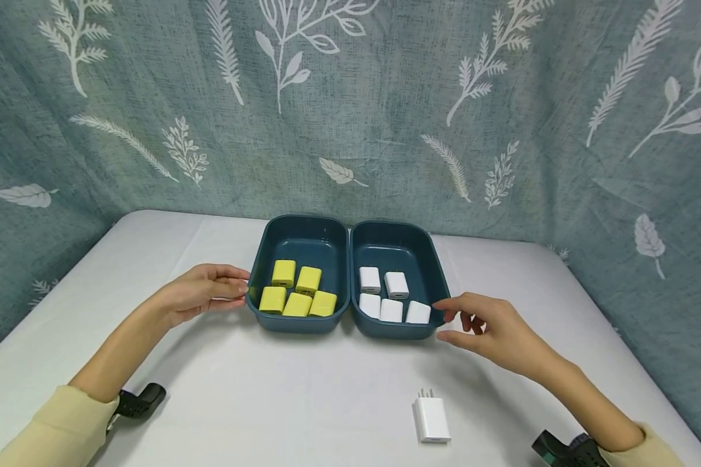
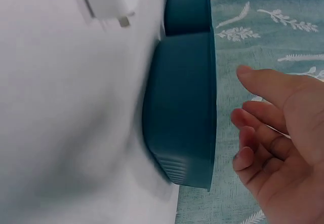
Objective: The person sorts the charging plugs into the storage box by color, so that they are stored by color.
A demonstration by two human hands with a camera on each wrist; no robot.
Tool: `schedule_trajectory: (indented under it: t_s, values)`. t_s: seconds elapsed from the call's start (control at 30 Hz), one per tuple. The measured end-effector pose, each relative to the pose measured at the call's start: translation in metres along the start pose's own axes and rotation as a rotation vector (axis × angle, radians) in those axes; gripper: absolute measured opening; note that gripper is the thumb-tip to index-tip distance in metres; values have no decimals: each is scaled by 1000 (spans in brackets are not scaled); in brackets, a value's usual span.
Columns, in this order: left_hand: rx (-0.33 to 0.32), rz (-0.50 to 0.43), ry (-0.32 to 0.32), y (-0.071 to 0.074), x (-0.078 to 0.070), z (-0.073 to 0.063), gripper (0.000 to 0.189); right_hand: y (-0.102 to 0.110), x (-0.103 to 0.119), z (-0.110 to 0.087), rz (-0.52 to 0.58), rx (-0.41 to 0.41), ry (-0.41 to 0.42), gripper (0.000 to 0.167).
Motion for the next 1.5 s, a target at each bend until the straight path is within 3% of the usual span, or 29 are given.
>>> schedule_trajectory:
  t_s: [0.23,0.53,0.77,0.97,1.23,1.5]
  values:
    - [1,-9,2,0,0,0,45,-9,11,-20,9,84,-1,36]
    - [-3,5,2,0,1,0,44,-25,18,-45,66,307,-43,37]
    - [-3,12,-1,1,1,0,44,-34,22,-57,101,419,-83,47]
    - [3,12,-4,1,1,0,44,-39,27,-62,118,505,-216,54]
    - [2,10,-2,0,1,1,45,-42,31,-65,134,508,-276,54]
    - [-1,18,-2,0,0,0,45,-44,32,-67,109,469,-246,50]
Point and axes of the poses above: each hand's wrist, its own z-axis towards the middle knuckle, its own y-axis out of the back of the hand, x = y × z, the point moved 3 cm from there along z, towards the middle knuckle
